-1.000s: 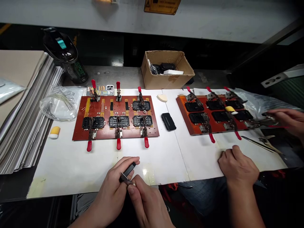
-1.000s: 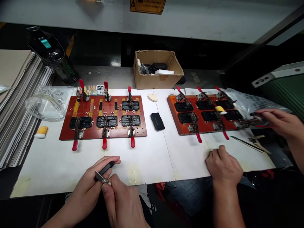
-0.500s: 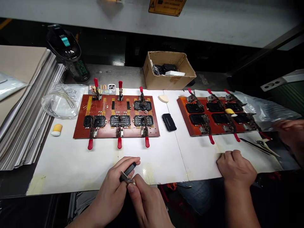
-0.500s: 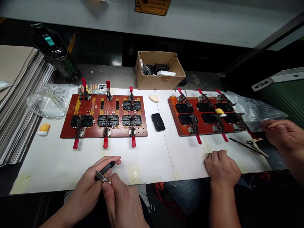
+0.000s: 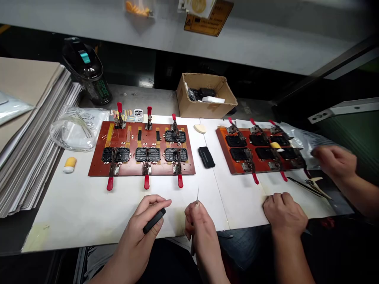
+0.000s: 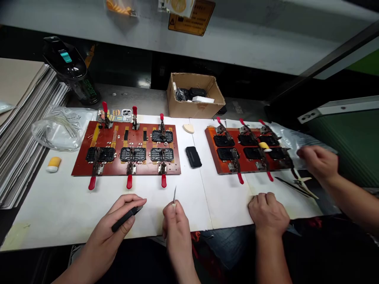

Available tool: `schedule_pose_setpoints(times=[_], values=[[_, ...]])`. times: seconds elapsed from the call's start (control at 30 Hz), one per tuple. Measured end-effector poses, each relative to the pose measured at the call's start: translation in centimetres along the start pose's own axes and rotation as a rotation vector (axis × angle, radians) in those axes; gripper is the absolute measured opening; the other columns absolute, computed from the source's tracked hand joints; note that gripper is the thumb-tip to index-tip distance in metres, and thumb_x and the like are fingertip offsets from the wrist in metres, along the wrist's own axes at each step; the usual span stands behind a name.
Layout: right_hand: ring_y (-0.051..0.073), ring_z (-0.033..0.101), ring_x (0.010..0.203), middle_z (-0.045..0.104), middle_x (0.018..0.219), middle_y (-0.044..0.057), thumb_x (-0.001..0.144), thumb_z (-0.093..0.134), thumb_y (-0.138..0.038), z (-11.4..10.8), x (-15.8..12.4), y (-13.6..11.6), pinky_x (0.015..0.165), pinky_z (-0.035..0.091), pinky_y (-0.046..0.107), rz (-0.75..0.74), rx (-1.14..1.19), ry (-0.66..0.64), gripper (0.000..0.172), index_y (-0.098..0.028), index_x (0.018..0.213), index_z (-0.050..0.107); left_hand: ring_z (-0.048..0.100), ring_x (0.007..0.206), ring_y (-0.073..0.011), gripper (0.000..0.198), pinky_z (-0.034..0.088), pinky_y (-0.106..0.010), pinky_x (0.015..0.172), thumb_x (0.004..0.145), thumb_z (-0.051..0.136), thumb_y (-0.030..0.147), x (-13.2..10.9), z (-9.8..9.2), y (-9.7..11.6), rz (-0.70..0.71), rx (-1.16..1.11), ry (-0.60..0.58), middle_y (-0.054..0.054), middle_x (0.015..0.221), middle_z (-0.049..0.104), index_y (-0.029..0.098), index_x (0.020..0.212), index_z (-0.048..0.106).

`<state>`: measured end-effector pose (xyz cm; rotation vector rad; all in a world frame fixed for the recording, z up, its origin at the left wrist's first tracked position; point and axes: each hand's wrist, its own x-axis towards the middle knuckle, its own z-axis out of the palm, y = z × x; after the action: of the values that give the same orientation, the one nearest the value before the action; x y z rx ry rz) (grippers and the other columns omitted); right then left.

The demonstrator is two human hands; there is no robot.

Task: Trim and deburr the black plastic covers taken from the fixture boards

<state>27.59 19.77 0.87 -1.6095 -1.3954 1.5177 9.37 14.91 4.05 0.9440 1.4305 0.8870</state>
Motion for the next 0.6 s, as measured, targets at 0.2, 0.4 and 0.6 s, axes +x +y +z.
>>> schedule_pose_setpoints(times=[0.2, 0.4, 0.6], values=[[0.013, 0.042, 0.066, 0.047, 0.078, -0.003, 0.093, 0.060, -0.057, 0.9, 1.1, -0.6, 0.061, 0.037, 0.024, -0.074, 0.049, -0.087, 0.036, -0.023, 0.091, 0.050, 0.057, 0.124, -0.0238, 0.040, 0.043, -0.034, 0.109, 0.095, 0.056, 0.053, 1.7, 0.7, -0.4, -0.066, -0.249, 0.101, -0.005, 0.130, 0.063, 0.028, 0.125, 0.064], [0.013, 0.050, 0.070, 0.054, 0.086, -0.001, 0.090, 0.065, -0.055, 1.1, 2.0, -0.2, 0.066, 0.041, 0.025, 0.044, 0.114, -0.180, 0.038, -0.020, 0.101, 0.059, 0.061, 0.115, -0.0209, 0.039, 0.045, -0.032, 0.103, 0.092, 0.065, 0.046, 2.5, 0.9, -2.5, -0.105, -0.462, 0.233, -0.004, 0.120, 0.068, 0.027, 0.126, 0.060], [0.018, 0.059, 0.090, 0.061, 0.092, 0.001, 0.097, 0.062, -0.035, -0.3, 2.8, -1.3, 0.080, 0.043, 0.028, -0.181, -0.140, -0.225, 0.015, -0.021, 0.094, 0.065, 0.064, 0.093, -0.0192, 0.027, 0.053, -0.029, 0.085, 0.086, 0.069, 0.030, 3.0, 0.9, -3.5, -0.092, -0.230, -0.066, -0.003, 0.100, 0.067, 0.022, 0.112, 0.069]])
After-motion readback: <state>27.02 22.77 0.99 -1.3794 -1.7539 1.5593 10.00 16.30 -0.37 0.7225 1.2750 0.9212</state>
